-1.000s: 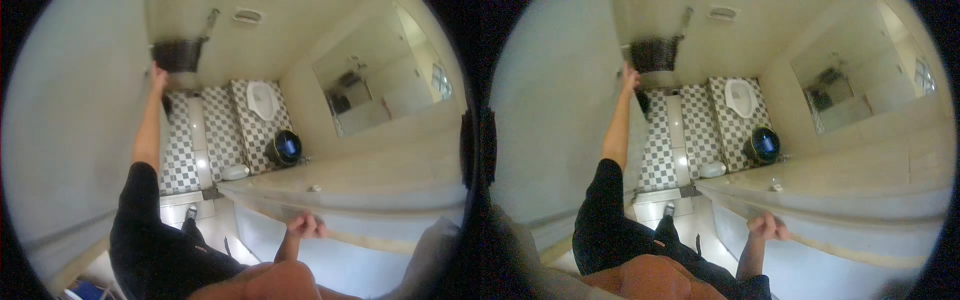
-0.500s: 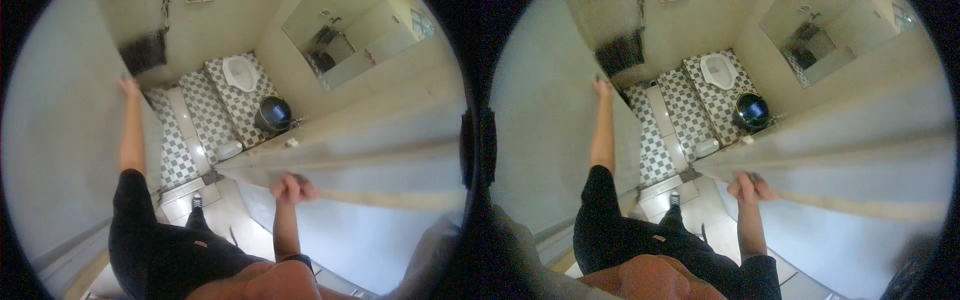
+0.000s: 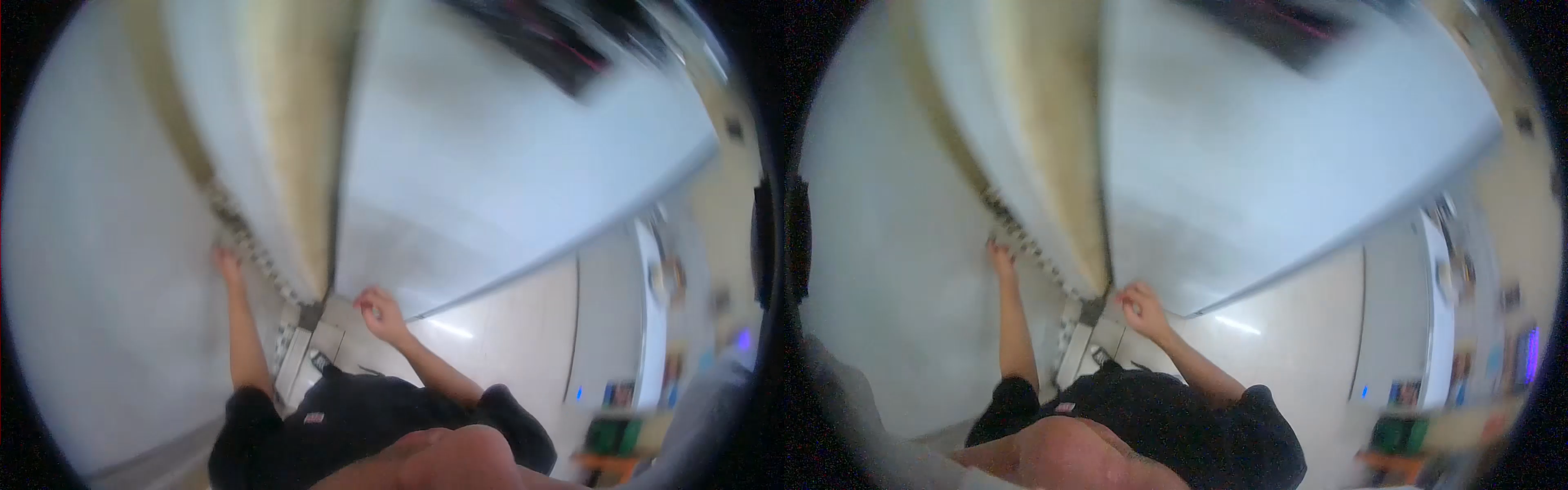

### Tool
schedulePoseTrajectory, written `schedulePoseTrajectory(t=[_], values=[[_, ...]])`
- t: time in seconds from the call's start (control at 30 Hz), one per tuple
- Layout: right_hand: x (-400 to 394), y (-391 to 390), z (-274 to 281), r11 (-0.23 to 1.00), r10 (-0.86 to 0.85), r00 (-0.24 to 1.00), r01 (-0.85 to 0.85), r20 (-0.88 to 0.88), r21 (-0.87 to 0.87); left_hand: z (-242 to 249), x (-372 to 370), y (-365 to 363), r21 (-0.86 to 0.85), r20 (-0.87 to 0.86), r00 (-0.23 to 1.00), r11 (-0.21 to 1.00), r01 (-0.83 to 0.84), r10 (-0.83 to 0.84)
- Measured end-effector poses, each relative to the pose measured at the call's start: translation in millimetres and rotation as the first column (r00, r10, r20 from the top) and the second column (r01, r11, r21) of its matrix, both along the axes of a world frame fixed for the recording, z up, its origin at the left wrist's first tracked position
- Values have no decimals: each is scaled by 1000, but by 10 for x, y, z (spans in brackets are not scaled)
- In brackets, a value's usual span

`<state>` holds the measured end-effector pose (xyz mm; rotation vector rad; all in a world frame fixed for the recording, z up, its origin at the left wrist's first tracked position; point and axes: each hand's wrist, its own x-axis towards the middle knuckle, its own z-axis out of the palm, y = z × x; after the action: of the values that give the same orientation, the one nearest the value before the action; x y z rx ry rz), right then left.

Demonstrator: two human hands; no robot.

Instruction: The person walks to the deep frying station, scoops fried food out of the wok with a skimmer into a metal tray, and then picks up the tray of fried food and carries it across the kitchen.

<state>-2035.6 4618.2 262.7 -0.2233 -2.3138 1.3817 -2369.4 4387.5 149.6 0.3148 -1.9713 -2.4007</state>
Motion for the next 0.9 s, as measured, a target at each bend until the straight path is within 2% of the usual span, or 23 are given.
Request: schedulePoseTrajectory(t=[0.03,0.1,0.17,0.2,0.23,0.27,0.33,0.37,0.4,0.43,0.47,0.5,0.57,0.63,0.67,0.7,0.73,0.77,0.8,0.87,0.9], values=[[405,121,-145,993,-101,994,103,49,-53,-107,65,153,38,27,999,999,-25,24],[1231,276,-351,939,-286,949,305,135,-157,-183,286,461,105,-107,991,992,-75,86],[1991,467,-490,857,-431,881,467,194,-218,-863,1,592,-103,-474,846,938,-330,246],[2347,556,-513,818,-496,844,533,205,-214,-1094,-185,471,-570,-407,887,698,-433,218],[2682,660,-528,779,-553,804,592,219,-209,-1168,-246,575,-875,-360,904,253,-413,232],[2967,723,-517,738,-603,762,645,235,-199,-537,218,725,-727,-230,894,543,-420,383],[3543,846,-628,621,-715,665,746,214,-243,-552,402,745,-604,-410,854,606,-518,321],[3797,906,-682,566,-762,615,785,202,-253,-761,294,574,-703,-584,788,363,-612,196],[4057,962,-754,508,-807,559,822,191,-258,-737,368,400,-620,-642,767,587,-521,3],[4264,1062,-849,489,-821,545,825,168,-284,-633,597,532,-605,-665,738,661,-443,-115],[4450,1175,-938,462,-846,517,834,133,-302,-659,889,817,-630,-630,756,686,-364,-177],[4071,980,-1151,456,-857,500,848,123,-271,-1212,834,1060,-656,-546,801,720,-225,-247],[4424,1049,-1059,459,-856,509,831,95,-315,-1335,1634,1724,-696,-429,783,718,32,-451],[3954,819,-1255,497,-823,557,801,110,-334,-1993,2032,2174,-712,-187,712,593,376,-677],[3889,878,-1251,512,-801,585,779,126,-361,-2122,2297,2416,-697,-71,630,490,523,-773],[3876,981,-1126,515,-816,568,798,106,-313,-2227,2526,2667,-665,35,528,375,647,-849],[3766,1106,-710,508,-825,554,813,112,-283,-2193,2743,2887,-634,159,413,228,739,-897],[3818,1066,-617,515,-838,540,828,73,-222,-2287,2979,3084,-577,232,296,114,809,-927],[3885,1149,-484,496,-844,520,851,135,-175,-2395,3154,3250,-515,308,188,2,857,-933],[4608,1526,-15,485,-830,494,869,260,-104,-2447,3723,3550,-422,431,31,-170,891,-902],[5619,1943,157,419,-876,446,892,183,-170,-2348,4226,3786,-410,492,-12,-244,879,-870]])
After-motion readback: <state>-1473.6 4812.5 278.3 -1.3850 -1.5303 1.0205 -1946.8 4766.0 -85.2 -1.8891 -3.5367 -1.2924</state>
